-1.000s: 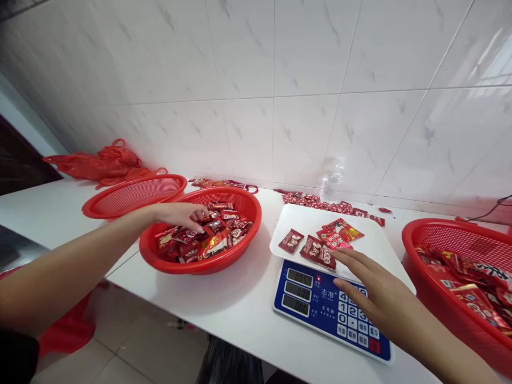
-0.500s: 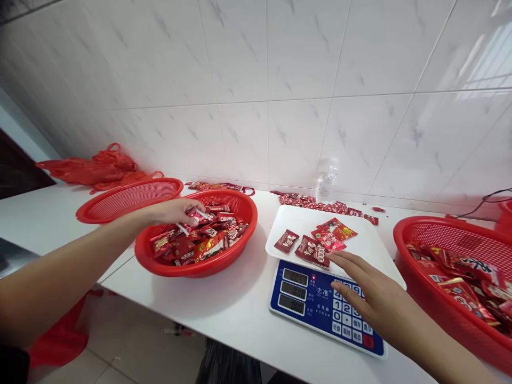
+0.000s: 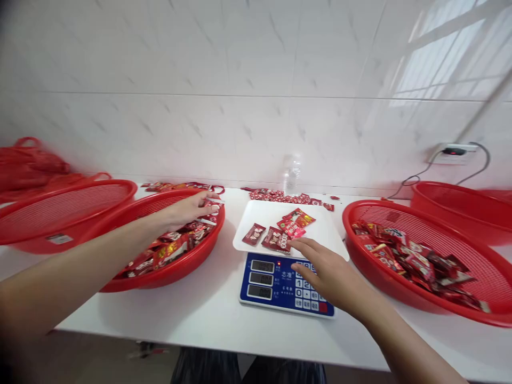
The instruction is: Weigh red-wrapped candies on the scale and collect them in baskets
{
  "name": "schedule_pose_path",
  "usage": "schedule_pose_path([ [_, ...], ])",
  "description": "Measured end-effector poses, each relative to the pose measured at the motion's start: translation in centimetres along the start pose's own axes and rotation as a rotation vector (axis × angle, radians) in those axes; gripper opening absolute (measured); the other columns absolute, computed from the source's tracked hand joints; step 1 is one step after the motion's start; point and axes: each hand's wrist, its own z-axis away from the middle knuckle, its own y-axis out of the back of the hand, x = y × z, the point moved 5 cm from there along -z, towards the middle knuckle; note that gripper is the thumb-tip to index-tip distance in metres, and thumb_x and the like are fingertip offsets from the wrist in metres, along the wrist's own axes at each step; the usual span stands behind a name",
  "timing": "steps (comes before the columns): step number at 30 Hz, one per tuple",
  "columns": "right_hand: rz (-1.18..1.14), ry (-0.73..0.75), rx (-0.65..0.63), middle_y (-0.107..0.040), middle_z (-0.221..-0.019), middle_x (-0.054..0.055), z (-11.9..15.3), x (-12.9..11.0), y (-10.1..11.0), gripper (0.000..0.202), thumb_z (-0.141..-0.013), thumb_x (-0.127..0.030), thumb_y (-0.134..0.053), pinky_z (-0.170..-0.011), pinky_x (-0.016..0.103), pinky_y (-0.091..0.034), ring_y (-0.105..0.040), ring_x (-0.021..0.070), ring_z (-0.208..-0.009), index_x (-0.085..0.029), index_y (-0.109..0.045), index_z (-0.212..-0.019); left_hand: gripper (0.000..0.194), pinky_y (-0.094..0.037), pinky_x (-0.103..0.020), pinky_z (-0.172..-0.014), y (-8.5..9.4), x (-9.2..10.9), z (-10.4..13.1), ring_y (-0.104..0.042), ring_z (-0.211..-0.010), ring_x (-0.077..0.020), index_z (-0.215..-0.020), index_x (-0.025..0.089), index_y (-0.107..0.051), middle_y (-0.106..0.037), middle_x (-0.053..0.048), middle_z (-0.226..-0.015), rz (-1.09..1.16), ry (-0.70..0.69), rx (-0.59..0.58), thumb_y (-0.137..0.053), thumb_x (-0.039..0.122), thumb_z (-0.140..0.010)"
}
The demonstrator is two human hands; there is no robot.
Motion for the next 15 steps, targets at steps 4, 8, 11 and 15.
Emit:
schedule_pose_path([
  [4,0.017,0.009,0.014,-0.051,-0.137,0.005,-0.2,-0.6,0.9,0.045,-0.092,-0.039,-0.045,-0.096,0.046,-0.049,-0.053,0.0245,-0.121,-0.032,-0.041,-0.137,0.073,-0.049,-0.031,-0.068,-6.7,4.3,-2.4,-0.064,-0.083,-0.0200,-0.142,0.024,-0.028,-0.065,-0.010,-0.106,0.095,-0.070,-0.216,-0.062,0.040,-0.080],
  [8,0.038,0.002,0.053,-0.053,-0.135,0.006,0.4,-0.3,2.0,0.044,-0.092,-0.038,-0.046,-0.095,0.046,-0.050,-0.055,0.0243,-0.118,-0.031,-0.044,-0.135,0.079,-0.046,-0.036,-0.088,-8.4,6.5,-4.9,-0.059,-0.109,-0.0254,-0.148,0.023,-0.017,-0.053,-0.016,-0.132,-0.075,-0.191,-0.138,-0.058,0.040,-0.082],
  [11,0.056,-0.032,0.080,-0.053,-0.134,0.007,1.2,0.6,2.8,0.042,-0.092,-0.036,-0.045,-0.097,0.045,-0.048,-0.054,0.0238,-0.119,-0.028,-0.045,-0.133,0.083,-0.037,-0.040,-0.101,-7.4,6.6,-5.4,-0.042,-0.130,-0.0290,-0.149,0.024,-0.011,-0.040,-0.017,-0.144,-0.178,-0.278,0.006,-0.056,0.046,-0.083],
  [15,0.079,-0.068,0.096,-0.054,-0.133,0.007,2.0,1.7,3.7,0.042,-0.093,-0.037,-0.044,-0.096,0.044,-0.049,-0.055,0.0242,-0.118,-0.027,-0.045,-0.133,0.079,-0.030,-0.047,-0.106,-5.6,6.3,-2.9,-0.033,-0.135,-0.0308,-0.149,0.026,-0.010,-0.034,-0.015,-0.148,-0.261,-0.374,0.132,-0.050,0.052,-0.086],
])
